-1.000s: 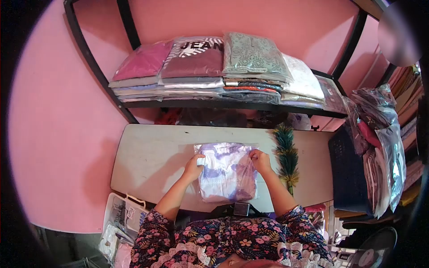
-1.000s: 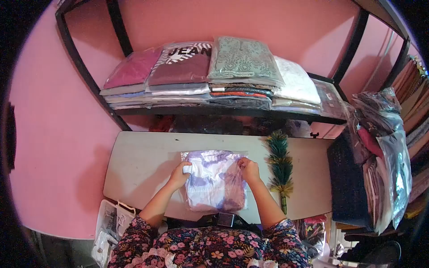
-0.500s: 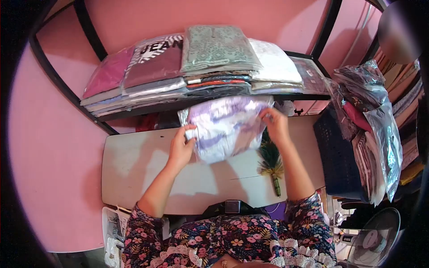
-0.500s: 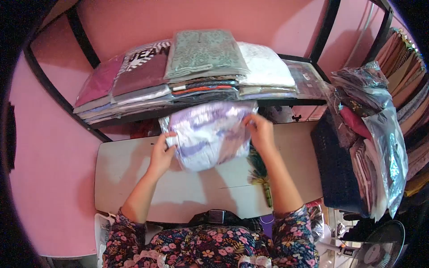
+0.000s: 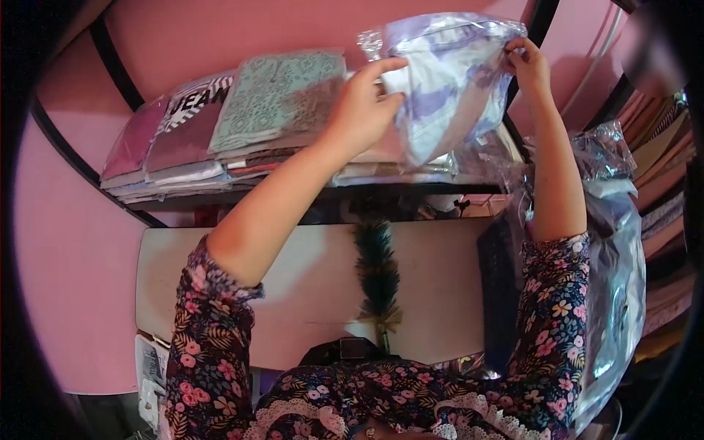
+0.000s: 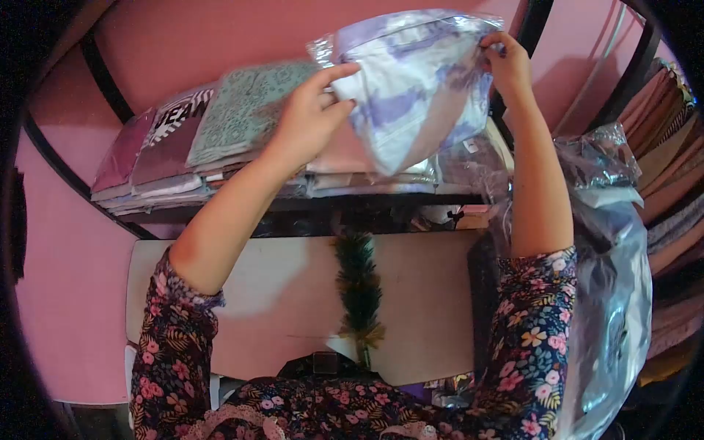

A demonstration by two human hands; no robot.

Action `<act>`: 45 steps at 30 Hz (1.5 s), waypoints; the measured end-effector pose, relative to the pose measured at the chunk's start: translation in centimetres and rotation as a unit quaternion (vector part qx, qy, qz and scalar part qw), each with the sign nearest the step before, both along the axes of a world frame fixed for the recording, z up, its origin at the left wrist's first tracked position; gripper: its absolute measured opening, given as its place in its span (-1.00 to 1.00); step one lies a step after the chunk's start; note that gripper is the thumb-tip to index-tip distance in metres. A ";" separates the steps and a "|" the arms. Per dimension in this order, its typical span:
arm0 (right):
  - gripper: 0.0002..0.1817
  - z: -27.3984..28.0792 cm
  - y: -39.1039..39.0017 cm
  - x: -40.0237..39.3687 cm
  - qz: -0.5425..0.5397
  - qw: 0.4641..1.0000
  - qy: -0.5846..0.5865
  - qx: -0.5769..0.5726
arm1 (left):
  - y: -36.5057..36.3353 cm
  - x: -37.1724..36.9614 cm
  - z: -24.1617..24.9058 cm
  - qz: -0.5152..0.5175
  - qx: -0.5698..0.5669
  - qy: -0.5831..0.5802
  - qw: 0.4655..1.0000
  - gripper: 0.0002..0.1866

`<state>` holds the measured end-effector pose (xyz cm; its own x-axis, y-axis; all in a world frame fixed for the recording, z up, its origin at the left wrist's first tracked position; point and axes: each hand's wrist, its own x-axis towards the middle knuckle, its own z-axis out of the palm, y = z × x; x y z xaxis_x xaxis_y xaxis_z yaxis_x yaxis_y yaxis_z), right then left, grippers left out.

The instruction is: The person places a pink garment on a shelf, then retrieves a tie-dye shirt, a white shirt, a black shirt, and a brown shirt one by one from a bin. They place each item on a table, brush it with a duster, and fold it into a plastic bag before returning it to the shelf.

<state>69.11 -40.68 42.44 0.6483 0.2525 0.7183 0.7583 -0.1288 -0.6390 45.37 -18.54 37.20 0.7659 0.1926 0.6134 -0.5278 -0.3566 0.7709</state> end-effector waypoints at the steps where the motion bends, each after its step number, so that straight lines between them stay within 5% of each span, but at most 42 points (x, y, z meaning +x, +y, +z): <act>1: -0.87 0.2 -0.6 1.5 -0.023 1.000 0.004 0.008 | -0.6 2.0 0.1 0.009 0.038 0.011 0.999 -0.51; 5: -0.88 -0.4 -3.2 6.2 -0.161 0.985 0.012 -0.056 | -3.1 10.5 -1.5 0.029 0.063 0.011 0.998 -0.51; 7: -0.87 -1.8 -5.2 9.9 -0.237 0.959 -0.080 -0.131 | -4.6 12.3 -0.8 0.069 0.087 0.031 0.993 -0.56; 9: -0.87 -3.1 -6.6 13.0 -0.266 0.937 0.039 -0.222 | -5.5 14.8 -0.8 0.092 0.114 0.060 0.987 -0.60; 11: -0.82 -6.0 -7.6 16.7 -0.264 0.933 0.036 -0.241 | -5.7 18.9 -3.6 0.097 0.104 0.079 0.987 -0.62; 13: -0.79 -8.5 -8.2 18.4 -0.324 0.851 -0.071 -0.407 | -6.0 22.2 -6.9 0.091 0.076 0.212 0.970 -0.61; 15: -0.72 -10.9 -8.9 19.1 -0.271 0.830 -0.015 -0.487 | -6.9 22.7 -8.5 0.076 0.115 0.313 0.940 -0.58; 17: -0.65 -14.3 -8.7 23.4 -0.325 0.764 0.145 -0.538 | -7.3 23.4 -10.8 0.117 0.198 0.220 0.948 -0.56; 21: -0.60 -13.6 -8.3 17.6 -0.404 0.784 0.150 -0.447 | -8.7 24.3 -11.2 0.051 0.127 0.276 0.951 -0.54; 23: -0.61 -13.9 -8.1 17.4 -0.401 0.766 0.204 -0.460 | -9.4 25.2 -12.5 0.231 0.210 0.149 0.938 -0.55; 25: -0.62 -15.2 -8.6 17.4 -0.394 0.756 0.222 -0.472 | -9.9 22.6 -11.5 0.273 0.368 -0.028 0.888 -0.56; 27: -0.63 -16.7 -10.1 19.0 -0.392 0.749 0.238 -0.479 | -11.4 17.1 -8.1 0.004 0.509 0.048 0.860 -0.66; 29: -0.67 -19.3 -12.3 22.4 -0.387 0.705 0.181 -0.566 | -14.3 14.4 -11.1 -0.033 0.590 -0.022 0.806 -0.76; 31: -0.67 -20.0 -12.2 22.8 -0.342 0.706 0.153 -0.601 | -15.4 12.7 -14.1 0.073 0.568 -0.036 0.819 -0.83; 38: -0.62 -20.2 -11.9 22.2 -0.232 0.691 0.169 -0.663 | -15.4 11.9 -14.5 0.058 0.586 0.020 0.808 -0.83; 39: -0.62 -19.8 -11.6 21.4 -0.231 0.692 0.169 -0.663 | -15.4 11.4 -14.0 0.058 0.587 0.021 0.807 -0.83; 41: -0.56 -19.0 -10.1 18.6 -0.412 0.687 0.162 -0.576 | -15.3 10.2 -13.0 0.112 0.600 -0.032 0.792 -0.76; 45: -0.52 -14.8 -6.4 14.1 -0.365 0.674 0.122 -0.631 | -15.3 7.2 -15.6 0.079 0.623 -0.059 0.776 -0.66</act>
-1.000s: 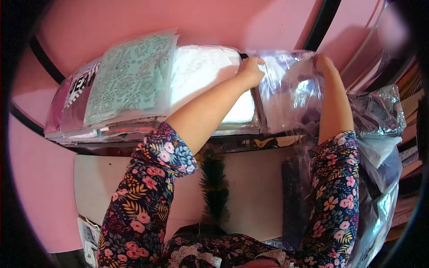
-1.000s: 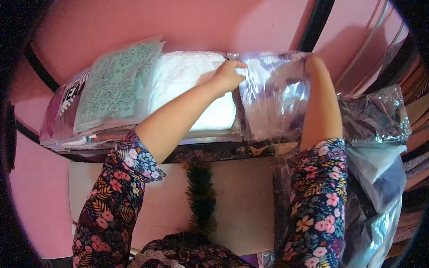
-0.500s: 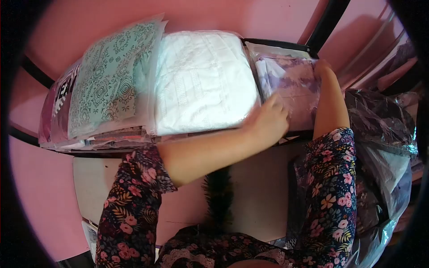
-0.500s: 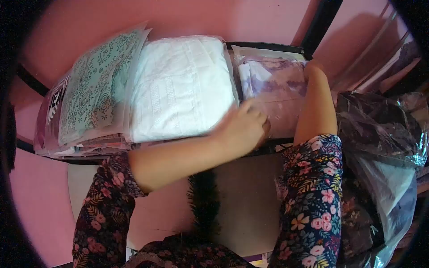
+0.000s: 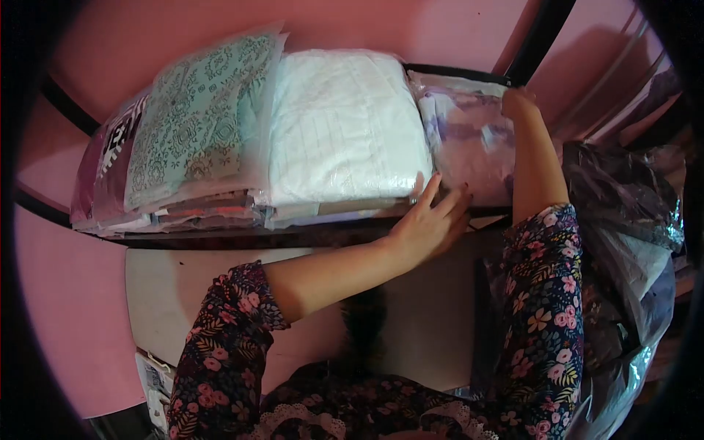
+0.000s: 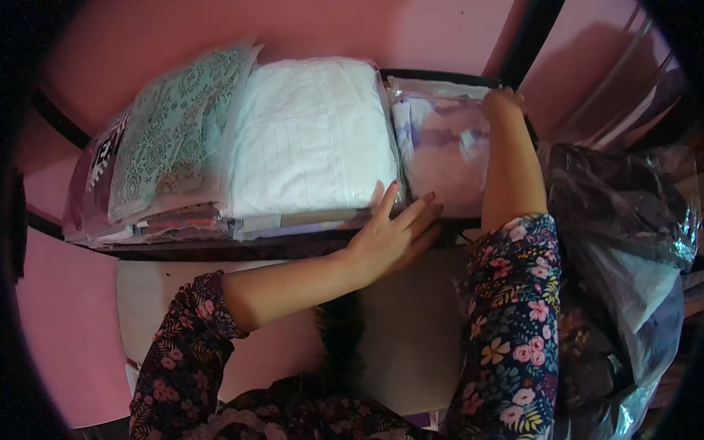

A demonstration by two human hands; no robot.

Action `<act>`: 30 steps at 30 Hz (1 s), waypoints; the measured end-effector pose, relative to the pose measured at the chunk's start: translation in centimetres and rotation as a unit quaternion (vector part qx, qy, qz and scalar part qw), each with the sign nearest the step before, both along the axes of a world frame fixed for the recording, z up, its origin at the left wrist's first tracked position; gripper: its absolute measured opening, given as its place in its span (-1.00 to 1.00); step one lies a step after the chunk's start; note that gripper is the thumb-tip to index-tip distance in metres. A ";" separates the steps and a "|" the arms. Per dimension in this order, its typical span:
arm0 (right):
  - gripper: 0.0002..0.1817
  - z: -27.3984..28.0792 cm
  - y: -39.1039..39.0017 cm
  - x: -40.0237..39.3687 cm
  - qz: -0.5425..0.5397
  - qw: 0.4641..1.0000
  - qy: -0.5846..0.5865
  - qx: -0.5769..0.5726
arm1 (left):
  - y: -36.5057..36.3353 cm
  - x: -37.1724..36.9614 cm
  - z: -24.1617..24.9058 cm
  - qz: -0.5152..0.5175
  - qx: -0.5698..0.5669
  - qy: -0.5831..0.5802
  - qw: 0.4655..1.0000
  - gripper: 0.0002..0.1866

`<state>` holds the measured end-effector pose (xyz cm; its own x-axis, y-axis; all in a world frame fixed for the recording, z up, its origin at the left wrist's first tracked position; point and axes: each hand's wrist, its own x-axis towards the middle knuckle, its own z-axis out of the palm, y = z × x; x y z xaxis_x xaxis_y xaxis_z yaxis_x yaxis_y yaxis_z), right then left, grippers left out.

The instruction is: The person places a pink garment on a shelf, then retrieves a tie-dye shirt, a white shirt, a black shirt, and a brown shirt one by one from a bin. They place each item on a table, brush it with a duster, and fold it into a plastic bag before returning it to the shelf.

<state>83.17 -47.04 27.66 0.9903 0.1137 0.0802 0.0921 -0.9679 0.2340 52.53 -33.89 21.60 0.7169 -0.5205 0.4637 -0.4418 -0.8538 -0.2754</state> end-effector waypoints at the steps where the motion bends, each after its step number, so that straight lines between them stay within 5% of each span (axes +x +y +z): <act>1: -0.53 0.3 0.8 0.5 0.022 1.000 0.009 0.007 | 0.3 -1.4 -0.5 -0.029 0.019 0.062 0.997 -0.62; 4: -0.53 1.2 2.7 -0.5 0.026 1.000 -0.006 0.008 | 1.3 -5.2 -0.7 -0.075 0.054 0.134 0.987 -0.58; 10: -0.61 3.7 3.1 -4.1 0.013 1.000 -0.013 0.021 | 4.3 -11.3 -4.1 -0.077 -0.062 0.205 0.974 -0.63; 22: -0.55 8.6 1.7 -10.9 -0.043 0.998 0.027 0.044 | 7.5 -19.0 -5.1 0.020 -0.186 0.239 0.953 -0.64; 30: -0.44 8.4 0.0 -13.0 -0.050 0.998 0.036 0.020 | 12.6 -25.8 -10.2 0.148 -0.237 0.203 0.939 -0.64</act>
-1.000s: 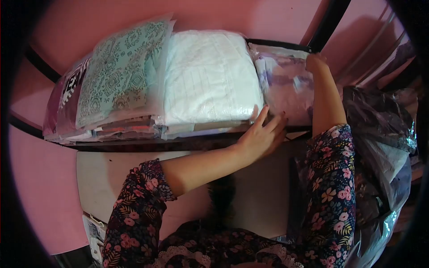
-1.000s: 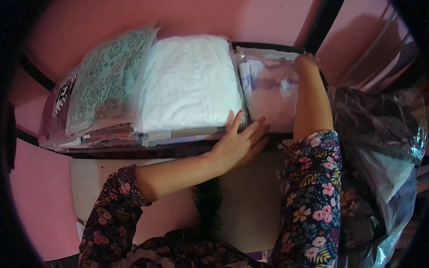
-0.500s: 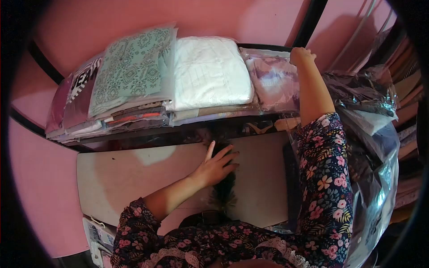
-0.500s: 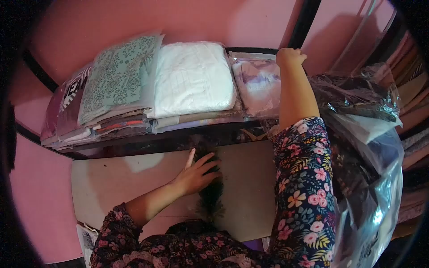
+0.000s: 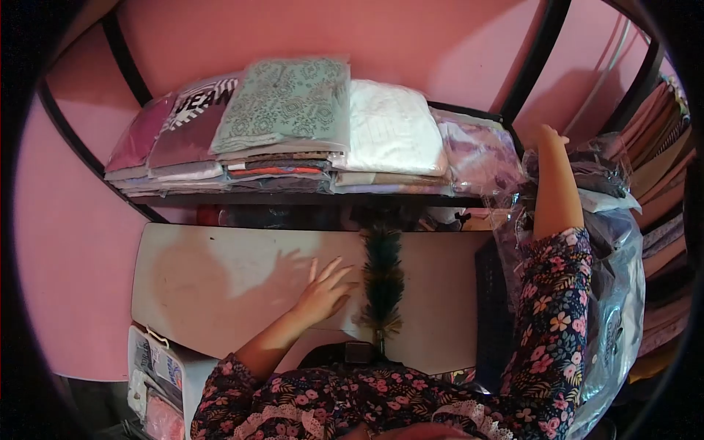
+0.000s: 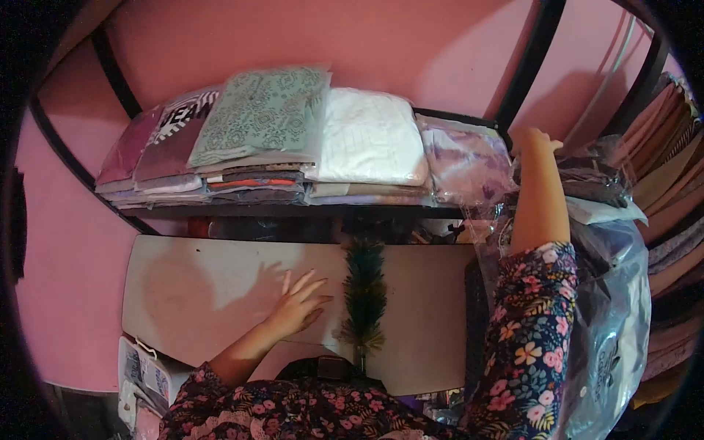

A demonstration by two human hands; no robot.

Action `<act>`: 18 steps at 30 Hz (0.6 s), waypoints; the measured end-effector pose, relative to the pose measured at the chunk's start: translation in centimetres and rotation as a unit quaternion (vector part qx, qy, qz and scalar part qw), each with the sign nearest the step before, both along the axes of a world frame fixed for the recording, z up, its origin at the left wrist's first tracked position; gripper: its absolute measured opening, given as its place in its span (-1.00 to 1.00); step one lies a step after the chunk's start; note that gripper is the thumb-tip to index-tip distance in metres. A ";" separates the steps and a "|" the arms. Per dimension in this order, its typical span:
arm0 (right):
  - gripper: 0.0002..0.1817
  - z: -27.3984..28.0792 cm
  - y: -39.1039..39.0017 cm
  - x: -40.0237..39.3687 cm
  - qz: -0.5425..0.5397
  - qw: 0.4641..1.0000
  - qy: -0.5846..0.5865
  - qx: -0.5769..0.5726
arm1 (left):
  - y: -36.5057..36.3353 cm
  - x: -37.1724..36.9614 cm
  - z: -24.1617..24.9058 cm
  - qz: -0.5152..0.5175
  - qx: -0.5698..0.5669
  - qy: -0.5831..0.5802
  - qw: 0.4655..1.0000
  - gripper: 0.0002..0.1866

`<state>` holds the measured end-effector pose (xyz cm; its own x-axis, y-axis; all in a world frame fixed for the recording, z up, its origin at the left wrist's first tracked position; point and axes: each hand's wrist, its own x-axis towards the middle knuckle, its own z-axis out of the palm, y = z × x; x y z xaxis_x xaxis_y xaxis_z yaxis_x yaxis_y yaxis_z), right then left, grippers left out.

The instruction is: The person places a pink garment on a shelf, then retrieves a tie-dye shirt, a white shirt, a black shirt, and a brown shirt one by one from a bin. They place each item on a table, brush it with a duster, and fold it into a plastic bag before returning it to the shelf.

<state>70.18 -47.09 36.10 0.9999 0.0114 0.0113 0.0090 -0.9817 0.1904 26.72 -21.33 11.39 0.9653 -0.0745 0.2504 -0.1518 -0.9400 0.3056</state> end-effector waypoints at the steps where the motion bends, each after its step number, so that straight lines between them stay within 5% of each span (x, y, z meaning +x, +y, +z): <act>1: -0.42 -0.3 -0.2 0.1 0.001 1.000 -0.017 -0.002 | 0.6 -1.3 -0.2 0.004 0.000 -0.006 1.000 -0.64; 8: -0.57 1.4 4.3 -3.4 0.112 0.990 -0.069 0.053 | 4.5 -9.1 -1.7 0.192 -0.001 -0.011 0.981 -0.65; 12: -0.53 0.3 4.4 -5.7 0.126 0.992 0.005 -0.003 | 5.8 -12.7 -3.3 0.269 -0.021 -0.019 0.963 -0.64; 18: -0.24 -4.9 -0.8 -4.9 0.091 0.995 0.014 -0.043 | 7.7 -18.0 -4.7 0.315 -0.046 0.027 0.947 -0.64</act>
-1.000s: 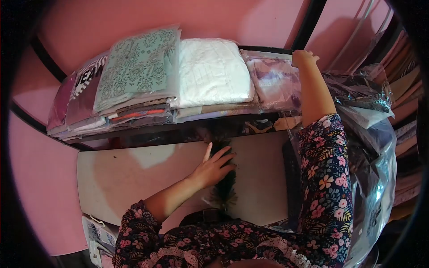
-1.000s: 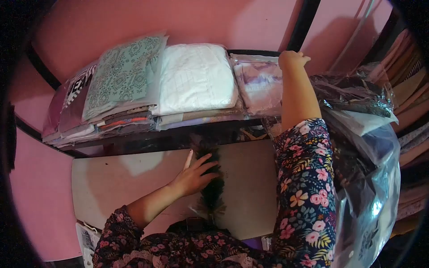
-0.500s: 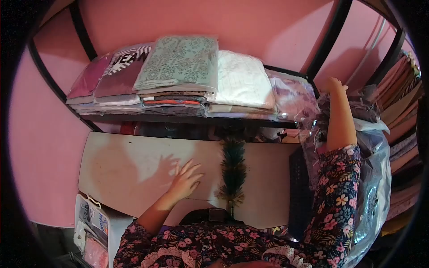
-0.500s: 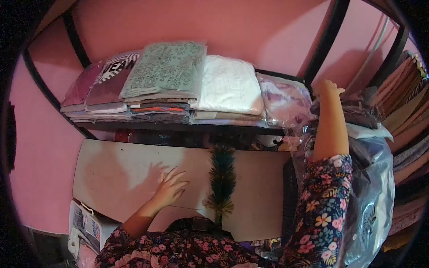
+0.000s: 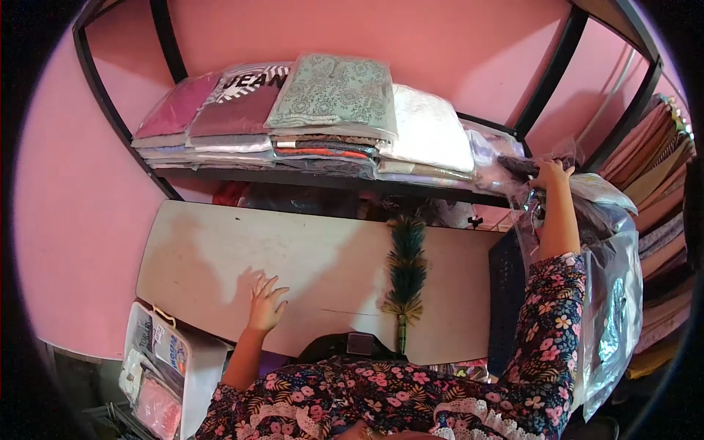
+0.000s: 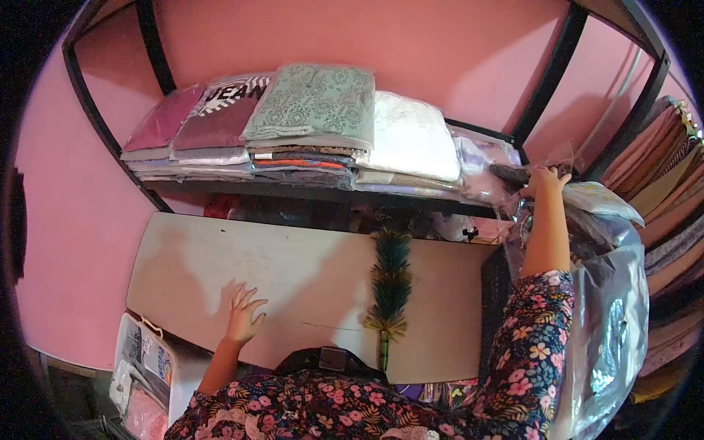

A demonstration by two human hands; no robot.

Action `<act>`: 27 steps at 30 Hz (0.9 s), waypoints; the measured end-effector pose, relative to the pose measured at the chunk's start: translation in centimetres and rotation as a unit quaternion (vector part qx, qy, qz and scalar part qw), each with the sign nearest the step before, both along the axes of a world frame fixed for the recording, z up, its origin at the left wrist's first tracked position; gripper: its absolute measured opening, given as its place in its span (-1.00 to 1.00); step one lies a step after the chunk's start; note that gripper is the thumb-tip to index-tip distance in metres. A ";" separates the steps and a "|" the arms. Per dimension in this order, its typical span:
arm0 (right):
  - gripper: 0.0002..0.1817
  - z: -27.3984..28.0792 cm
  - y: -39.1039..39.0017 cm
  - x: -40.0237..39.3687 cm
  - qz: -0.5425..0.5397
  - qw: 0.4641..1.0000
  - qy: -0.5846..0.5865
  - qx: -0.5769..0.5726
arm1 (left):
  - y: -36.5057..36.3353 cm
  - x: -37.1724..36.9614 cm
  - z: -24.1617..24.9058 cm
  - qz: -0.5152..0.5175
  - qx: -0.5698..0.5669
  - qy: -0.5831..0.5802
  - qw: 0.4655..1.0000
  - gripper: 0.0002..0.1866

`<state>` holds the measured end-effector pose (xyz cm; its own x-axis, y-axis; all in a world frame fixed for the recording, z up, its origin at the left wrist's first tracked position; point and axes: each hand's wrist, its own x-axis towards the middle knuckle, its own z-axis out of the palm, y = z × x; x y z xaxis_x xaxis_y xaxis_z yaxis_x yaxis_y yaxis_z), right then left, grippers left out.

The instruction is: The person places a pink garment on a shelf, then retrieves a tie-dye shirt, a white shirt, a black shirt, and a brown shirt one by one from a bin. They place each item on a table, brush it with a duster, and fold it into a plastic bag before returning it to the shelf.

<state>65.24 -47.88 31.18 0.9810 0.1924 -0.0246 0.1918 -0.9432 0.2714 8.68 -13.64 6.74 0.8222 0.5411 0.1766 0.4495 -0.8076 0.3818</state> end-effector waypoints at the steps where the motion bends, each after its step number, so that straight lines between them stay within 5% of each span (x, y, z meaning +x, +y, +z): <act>1: -0.23 -0.2 -0.2 -0.4 0.017 0.999 -0.034 -0.014 | 0.3 -1.1 -0.3 -0.001 -0.004 0.002 1.000 -0.64; 3: -0.22 -0.8 -0.5 -1.0 0.033 0.997 -0.066 -0.029 | 1.1 -2.7 -0.7 0.019 -0.003 0.016 1.000 -0.63; 7: -0.56 -2.0 -0.2 0.4 0.033 0.983 -0.180 0.010 | 1.8 -4.8 -0.8 0.051 -0.019 0.020 0.998 -0.63; 9: -0.66 -3.3 -1.3 3.3 0.063 0.965 -0.244 -0.074 | 1.6 -6.2 -0.8 0.067 -0.008 0.039 0.997 -0.63; 16: -0.70 -4.7 -2.5 7.8 0.062 0.939 -0.316 -0.122 | 0.2 -9.6 -1.5 0.121 0.004 0.044 0.992 -0.62; 19: -0.70 -3.4 -2.1 6.9 0.044 0.963 -0.260 -0.059 | -1.0 -11.1 -1.7 0.149 -0.006 0.064 0.987 -0.62; 27: -0.75 0.6 -3.2 7.8 0.013 0.937 -0.350 0.014 | -1.2 -12.1 -3.2 0.173 -0.047 0.058 0.982 -0.63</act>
<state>73.07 -51.05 31.83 0.7504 0.2064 0.6279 -0.0011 -0.9496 0.3134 -3.41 -14.88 3.51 0.5977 0.8012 0.0289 0.7357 -0.5625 0.3774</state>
